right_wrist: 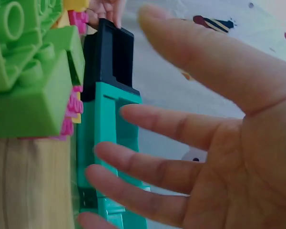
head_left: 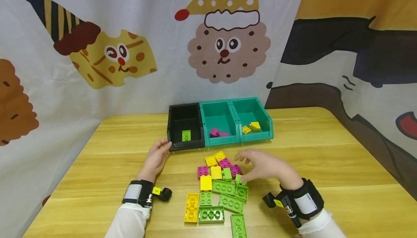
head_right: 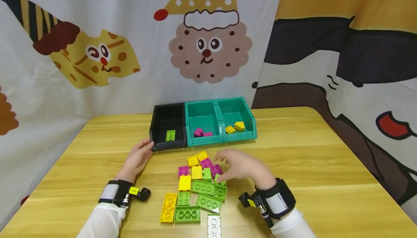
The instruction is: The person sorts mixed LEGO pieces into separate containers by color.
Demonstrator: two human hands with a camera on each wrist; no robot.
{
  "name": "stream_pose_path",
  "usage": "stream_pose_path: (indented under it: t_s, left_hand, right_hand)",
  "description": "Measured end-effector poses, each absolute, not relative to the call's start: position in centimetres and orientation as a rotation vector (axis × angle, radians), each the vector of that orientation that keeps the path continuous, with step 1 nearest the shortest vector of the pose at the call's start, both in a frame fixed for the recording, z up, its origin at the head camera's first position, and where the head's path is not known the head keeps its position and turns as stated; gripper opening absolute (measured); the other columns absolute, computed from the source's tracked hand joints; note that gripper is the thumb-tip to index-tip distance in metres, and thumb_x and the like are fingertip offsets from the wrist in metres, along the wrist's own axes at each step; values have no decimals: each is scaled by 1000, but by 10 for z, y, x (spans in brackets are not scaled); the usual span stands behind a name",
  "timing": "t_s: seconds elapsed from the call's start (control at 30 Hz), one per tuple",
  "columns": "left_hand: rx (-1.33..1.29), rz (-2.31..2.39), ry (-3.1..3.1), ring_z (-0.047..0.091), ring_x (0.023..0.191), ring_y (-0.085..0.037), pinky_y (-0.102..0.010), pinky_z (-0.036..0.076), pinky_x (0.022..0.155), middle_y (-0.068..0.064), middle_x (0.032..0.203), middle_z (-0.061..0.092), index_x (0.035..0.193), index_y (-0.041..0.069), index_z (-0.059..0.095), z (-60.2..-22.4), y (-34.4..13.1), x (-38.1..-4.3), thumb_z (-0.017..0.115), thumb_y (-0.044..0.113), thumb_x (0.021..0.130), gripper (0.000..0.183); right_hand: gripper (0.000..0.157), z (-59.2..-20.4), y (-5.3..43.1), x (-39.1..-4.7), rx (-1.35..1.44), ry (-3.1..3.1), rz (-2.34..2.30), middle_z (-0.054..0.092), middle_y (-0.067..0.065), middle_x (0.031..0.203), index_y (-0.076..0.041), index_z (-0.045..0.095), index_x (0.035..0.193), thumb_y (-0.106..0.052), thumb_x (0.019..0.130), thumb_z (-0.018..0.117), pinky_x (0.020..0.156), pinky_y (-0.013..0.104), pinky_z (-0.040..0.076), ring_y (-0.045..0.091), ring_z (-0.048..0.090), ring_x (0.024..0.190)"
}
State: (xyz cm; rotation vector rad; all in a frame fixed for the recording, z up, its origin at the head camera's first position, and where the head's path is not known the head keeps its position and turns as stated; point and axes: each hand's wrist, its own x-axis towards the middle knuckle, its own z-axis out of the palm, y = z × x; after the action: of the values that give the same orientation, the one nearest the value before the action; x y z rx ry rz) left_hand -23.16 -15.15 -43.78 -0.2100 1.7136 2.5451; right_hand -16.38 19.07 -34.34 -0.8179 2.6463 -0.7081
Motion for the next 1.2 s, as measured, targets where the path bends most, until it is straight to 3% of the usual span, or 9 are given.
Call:
stream_pose_path:
  t_s: [0.33, 0.67, 1.2]
  left_hand:
    - [-228, 2543, 1719, 45, 77, -7, -18, 40, 74, 6, 85, 49, 86, 19, 58, -436, -150, -233, 53, 3, 95, 19]
    - [-227, 2526, 1732, 46, 77, -7, -19, 40, 75, 7, 84, 50, 88, 18, 57, -437, -152, -231, 53, 4, 95, 17]
    - [-203, 2537, 1764, 45, 73, -5, -18, 39, 70, 8, 81, 49, 87, 18, 58, -438, -151, -230, 52, 1, 95, 20]
  right_hand:
    - [36, -347, 180, -157, -762, 2593, -637, 59, -1, 83, -9, 62, 95, -21, 68, 84, 68, 29, 44, 12, 50, 75]
    - [27, -354, 172, -155, -668, 2616, -602, 58, 0, 81, -8, 62, 88, -13, 70, 82, 70, 35, 45, 16, 50, 75]
    - [26, -360, 169, -156, -722, 2674, -513, 44, -3, 65, -12, 54, 74, -12, 73, 80, 59, 27, 32, 14, 40, 64]
